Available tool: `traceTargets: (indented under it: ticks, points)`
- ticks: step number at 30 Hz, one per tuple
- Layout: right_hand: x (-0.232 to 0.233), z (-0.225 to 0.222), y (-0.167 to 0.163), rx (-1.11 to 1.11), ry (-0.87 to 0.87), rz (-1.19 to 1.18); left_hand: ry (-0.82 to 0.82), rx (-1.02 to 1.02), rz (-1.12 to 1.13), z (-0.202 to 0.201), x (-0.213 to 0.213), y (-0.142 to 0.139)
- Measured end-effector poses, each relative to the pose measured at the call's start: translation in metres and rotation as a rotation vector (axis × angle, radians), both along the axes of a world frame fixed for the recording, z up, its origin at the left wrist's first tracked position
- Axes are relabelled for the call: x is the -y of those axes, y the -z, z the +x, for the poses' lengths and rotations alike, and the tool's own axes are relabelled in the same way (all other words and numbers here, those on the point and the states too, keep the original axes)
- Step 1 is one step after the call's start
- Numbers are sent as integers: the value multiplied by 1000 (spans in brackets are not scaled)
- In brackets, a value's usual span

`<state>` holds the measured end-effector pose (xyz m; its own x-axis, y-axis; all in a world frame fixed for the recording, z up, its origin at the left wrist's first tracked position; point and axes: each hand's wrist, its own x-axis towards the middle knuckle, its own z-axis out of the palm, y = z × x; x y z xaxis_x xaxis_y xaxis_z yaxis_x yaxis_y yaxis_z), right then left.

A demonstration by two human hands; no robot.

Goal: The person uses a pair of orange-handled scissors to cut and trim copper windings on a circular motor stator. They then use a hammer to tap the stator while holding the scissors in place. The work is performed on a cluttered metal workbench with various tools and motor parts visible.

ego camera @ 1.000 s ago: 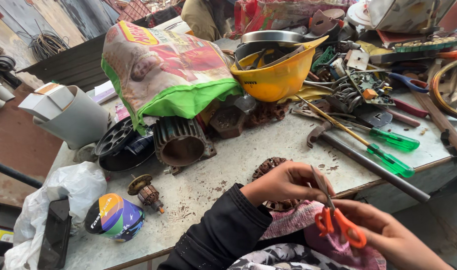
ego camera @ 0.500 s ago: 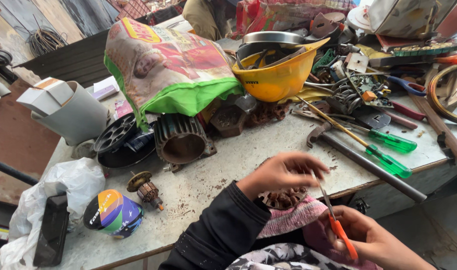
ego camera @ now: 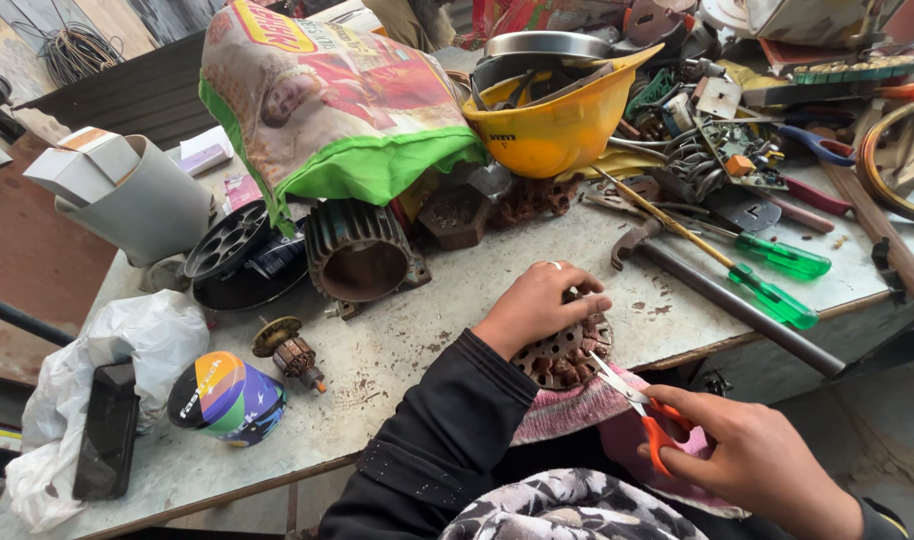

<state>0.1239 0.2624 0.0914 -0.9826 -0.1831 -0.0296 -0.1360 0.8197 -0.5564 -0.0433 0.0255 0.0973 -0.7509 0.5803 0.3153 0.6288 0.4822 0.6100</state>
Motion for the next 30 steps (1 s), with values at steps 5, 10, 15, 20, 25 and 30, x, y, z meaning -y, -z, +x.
traceTargets:
  ticks: [5, 10, 15, 20, 25, 30]
  points:
    - [1, 5, -8, -136, -79, 48, -12, -105, 43, 0, 1, 4]
    - [6, 11, -21, -144, -126, 178, -28, -195, 50, -1, 4, 9]
    - [9, 21, -23, -148, -151, 229, -43, -152, 24, 0, 7, 16]
    - [6, 25, -25, -134, -176, 286, -48, -91, 44, 1, 6, 14]
    - [7, 28, -26, -159, -197, 308, -51, -77, 31, 2, 5, 12]
    - [10, 30, -27, -147, -169, 324, -45, -83, 39, 1, 6, 15]
